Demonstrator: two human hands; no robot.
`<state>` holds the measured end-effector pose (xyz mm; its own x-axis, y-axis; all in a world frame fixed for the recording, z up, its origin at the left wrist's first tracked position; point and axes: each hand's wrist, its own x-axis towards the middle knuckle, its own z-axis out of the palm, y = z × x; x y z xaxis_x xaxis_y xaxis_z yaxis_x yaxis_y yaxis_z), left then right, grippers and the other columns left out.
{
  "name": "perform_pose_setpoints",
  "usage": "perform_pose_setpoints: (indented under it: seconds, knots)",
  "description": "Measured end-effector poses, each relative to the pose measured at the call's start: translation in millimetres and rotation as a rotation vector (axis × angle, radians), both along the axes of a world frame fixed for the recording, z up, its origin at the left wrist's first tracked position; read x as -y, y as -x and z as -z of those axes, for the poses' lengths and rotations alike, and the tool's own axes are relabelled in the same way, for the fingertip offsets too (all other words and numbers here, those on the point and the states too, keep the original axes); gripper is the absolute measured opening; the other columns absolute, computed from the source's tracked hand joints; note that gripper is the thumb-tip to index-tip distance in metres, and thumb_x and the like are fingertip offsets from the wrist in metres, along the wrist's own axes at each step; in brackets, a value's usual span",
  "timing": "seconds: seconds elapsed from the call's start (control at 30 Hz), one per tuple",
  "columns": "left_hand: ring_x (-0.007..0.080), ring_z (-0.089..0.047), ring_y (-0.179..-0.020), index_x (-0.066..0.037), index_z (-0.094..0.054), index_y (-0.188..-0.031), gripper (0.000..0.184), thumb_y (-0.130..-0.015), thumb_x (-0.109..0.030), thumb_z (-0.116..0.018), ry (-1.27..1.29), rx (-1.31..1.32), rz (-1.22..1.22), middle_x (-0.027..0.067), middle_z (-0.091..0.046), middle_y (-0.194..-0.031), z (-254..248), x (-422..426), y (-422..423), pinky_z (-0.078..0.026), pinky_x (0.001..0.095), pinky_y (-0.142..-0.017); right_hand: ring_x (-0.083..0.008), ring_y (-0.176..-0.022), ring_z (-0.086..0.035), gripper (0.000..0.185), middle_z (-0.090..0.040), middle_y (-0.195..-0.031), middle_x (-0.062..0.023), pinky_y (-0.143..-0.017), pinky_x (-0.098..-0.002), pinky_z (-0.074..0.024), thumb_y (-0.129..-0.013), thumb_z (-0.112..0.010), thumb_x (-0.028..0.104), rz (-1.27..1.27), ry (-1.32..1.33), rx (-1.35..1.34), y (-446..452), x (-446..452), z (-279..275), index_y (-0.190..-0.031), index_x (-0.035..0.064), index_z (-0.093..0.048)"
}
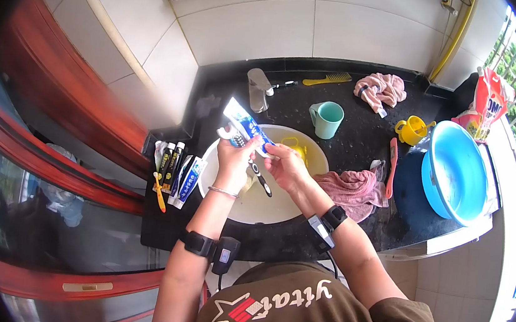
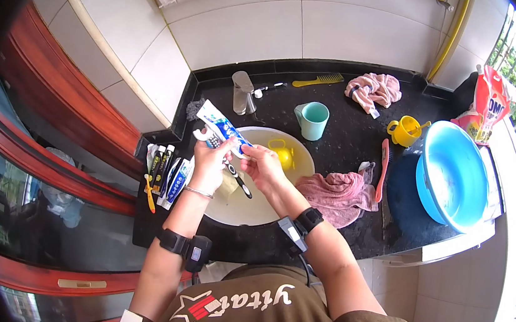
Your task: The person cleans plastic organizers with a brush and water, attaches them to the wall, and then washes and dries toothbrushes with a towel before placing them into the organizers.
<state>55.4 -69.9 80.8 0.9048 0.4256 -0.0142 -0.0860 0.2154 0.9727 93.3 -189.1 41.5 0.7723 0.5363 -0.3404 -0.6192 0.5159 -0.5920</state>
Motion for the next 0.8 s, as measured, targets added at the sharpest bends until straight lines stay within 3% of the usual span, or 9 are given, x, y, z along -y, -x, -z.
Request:
perform_pose_setpoints:
  seconds: [0.2,0.3,0.4,0.5,0.53,0.8]
  knots:
    - [0.0041,-0.048,-0.049,-0.01,-0.054,-0.086,0.017,-0.076,-0.005,-0.068,-0.022,0.048,-0.044,-0.0021,-0.056,-0.068,-8.1,10.1,0.7,-0.036,0.0173,-0.041,-0.0079,-0.052,-0.053,0.011,-0.056,-0.065,-0.001,-0.048,-0.0198,-0.0447,-0.083,-0.06,0.01,0.042,-0.096,0.071,0.0,-0.9,11.0,-0.075,0.0054,-0.054]
    - [0.0039,-0.048,-0.05,-0.01,-0.054,-0.086,0.017,-0.077,-0.007,-0.068,-0.01,0.006,-0.085,-0.0023,-0.056,-0.068,-9.7,4.6,-0.8,-0.036,0.0173,-0.041,-0.008,-0.055,-0.055,0.011,-0.057,-0.068,-0.0011,-0.052,-0.0206,-0.0481,-0.084,-0.06,0.013,0.052,-0.08,0.126,4.8,-0.6,2.2,-0.078,0.0064,-0.053]
    - [0.0037,-0.049,-0.051,-0.009,-0.055,-0.086,0.017,-0.077,-0.006,-0.068,-0.051,0.085,-0.081,-0.0032,-0.056,-0.069,-12.5,-3.6,-2.3,-0.037,0.0175,-0.044,-0.0097,-0.07,-0.06,0.01,-0.059,-0.081,-0.0011,-0.065,-0.0259,-0.0541,-0.087,-0.058,0.019,-0.089,-0.025,0.168,8.9,0.3,-10.3,-0.088,0.0093,-0.054]
    - [0.0036,-0.051,-0.054,-0.008,-0.057,-0.088,0.017,-0.076,-0.003,-0.068,-0.102,0.116,-0.07,-0.0024,-0.058,-0.071,-11.1,-2.0,-3.3,-0.038,0.0177,-0.046,-0.0115,-0.076,-0.06,0.016,-0.06,-0.089,0.0,-0.067,-0.0288,-0.0538,-0.088,-0.056,0.025,-0.149,-0.106,0.039,11.5,4.1,-25.1,-0.096,0.0108,-0.055]
    - [0.0036,-0.052,-0.057,-0.008,-0.058,-0.088,0.018,-0.075,-0.001,-0.067,-0.129,0.127,-0.076,-0.0019,-0.059,-0.073,-11.4,0.0,-2.7,-0.039,0.0178,-0.047,-0.0112,-0.076,-0.06,0.019,-0.061,-0.088,0.0005,-0.069,-0.0296,-0.0537,-0.088,-0.055,0.03,-0.181,-0.05,0.055,9.3,2.9,-25.4,-0.093,0.012,-0.057]
    - [0.0041,-0.055,-0.061,-0.006,-0.06,-0.089,0.018,-0.074,0.002,-0.065,-0.13,0.106,-0.002,-0.0006,-0.062,-0.076,2.2,0.2,-1.1,-0.042,0.0182,-0.051,-0.0081,-0.073,-0.059,0.016,-0.061,-0.081,0.0012,-0.07,-0.0271,-0.0523,-0.088,-0.056,0.027,-0.175,-0.059,0.237,-3.1,-2.6,15.3,-0.086,0.0112,-0.059]
